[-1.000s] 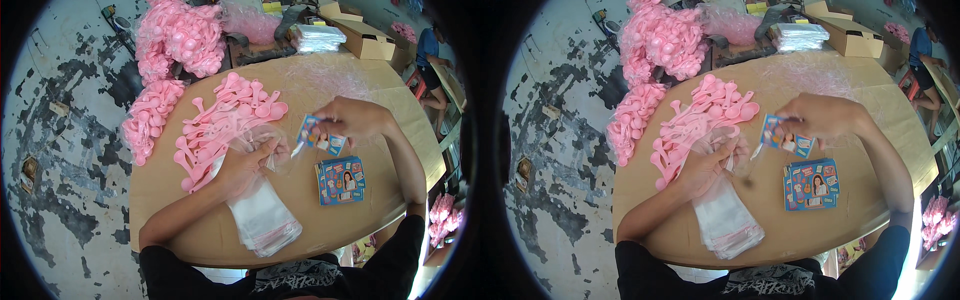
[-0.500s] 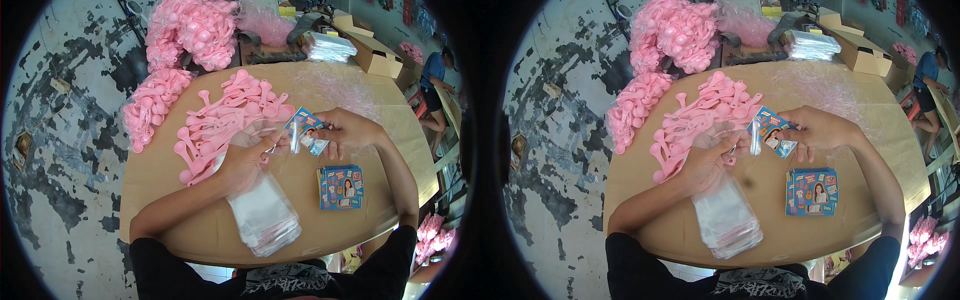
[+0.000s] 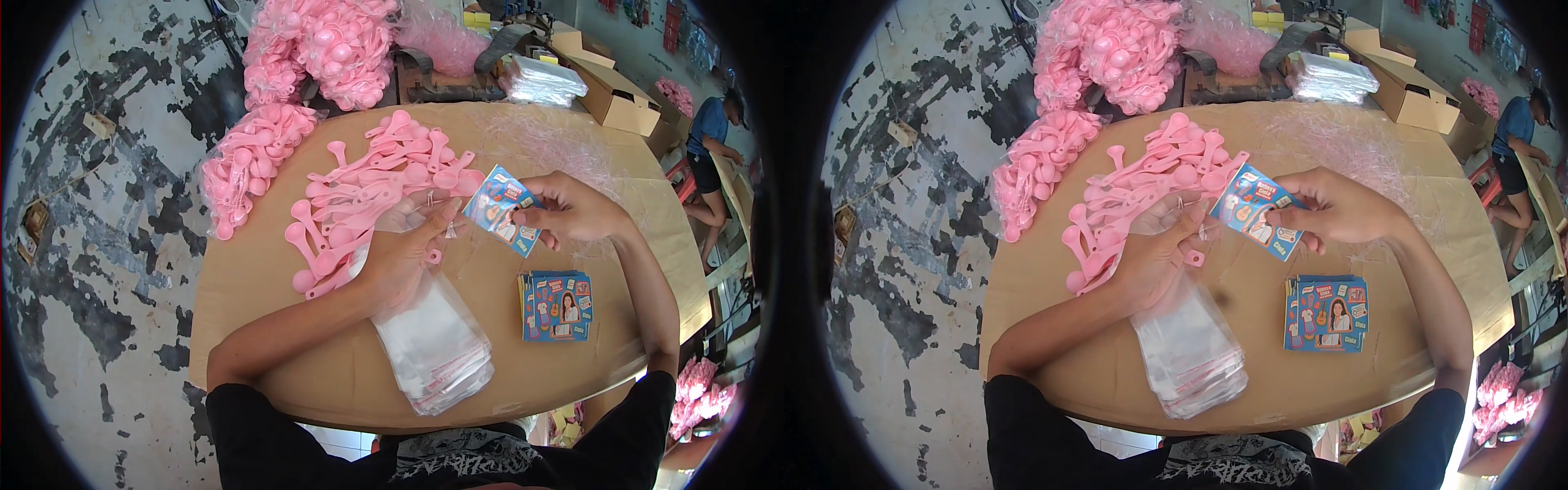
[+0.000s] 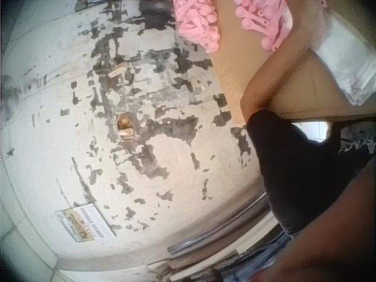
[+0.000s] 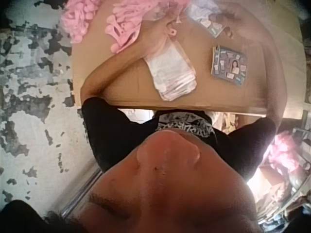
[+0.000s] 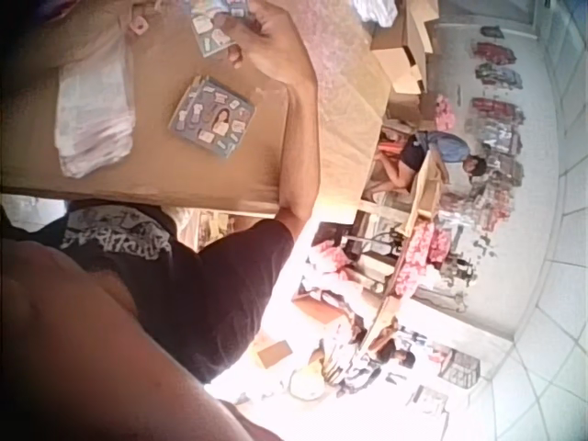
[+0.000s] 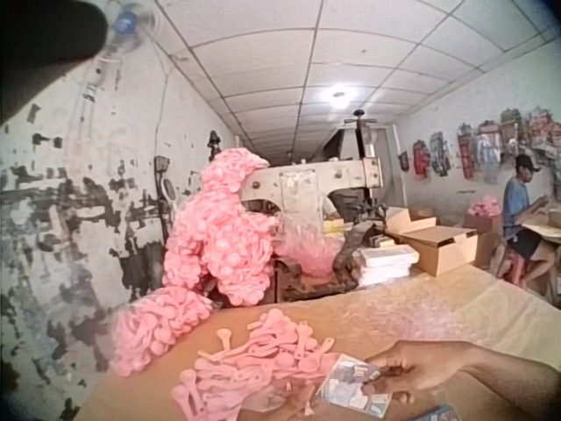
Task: The person repeatedly picks up pink plastic spoons and small printed cards, places them into clear plastic bags, and seals the bags. The person handles the items one at a time, arranging them on a table covered with bubble wrap and stacks of packaging materials.
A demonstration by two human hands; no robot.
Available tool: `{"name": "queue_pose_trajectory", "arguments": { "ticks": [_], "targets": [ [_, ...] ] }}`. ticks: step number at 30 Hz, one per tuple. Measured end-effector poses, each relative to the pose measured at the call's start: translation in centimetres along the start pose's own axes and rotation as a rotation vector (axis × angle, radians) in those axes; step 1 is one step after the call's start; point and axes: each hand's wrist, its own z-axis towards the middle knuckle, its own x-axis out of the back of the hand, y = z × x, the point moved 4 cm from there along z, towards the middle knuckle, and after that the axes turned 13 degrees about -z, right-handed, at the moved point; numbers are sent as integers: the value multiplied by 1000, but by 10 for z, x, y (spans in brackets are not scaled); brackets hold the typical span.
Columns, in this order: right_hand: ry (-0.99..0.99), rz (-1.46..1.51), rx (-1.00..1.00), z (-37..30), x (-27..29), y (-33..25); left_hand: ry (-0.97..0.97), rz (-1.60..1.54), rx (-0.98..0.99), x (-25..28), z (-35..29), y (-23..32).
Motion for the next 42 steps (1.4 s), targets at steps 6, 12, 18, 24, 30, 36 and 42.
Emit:
{"name": "queue_pose_trajectory", "arguments": {
  "ticks": [6,12,18,24,30,36,42],
  "targets": [
    [147,-25,-38,5,-11,-9,14,-2,0,0,1,-2],
    [73,-222,70,6,-19,-15,-66,136,12,-3,0,-4],
    [148,94,133,10,-18,-3,-25,82,43,-1,-2,-6],
    [357,311,150,11,-43,-14,-125,218,-56,-8,-8,-5],
    [394,323,127,18,-51,-5,-209,25,-149,-16,-13,-1],
    [417,407,108,25,-57,-7,-267,-31,-64,-5,-1,-4],
    [378,320,42,20,-57,-6,-367,-10,-96,-19,-9,-1]
  ]
}}
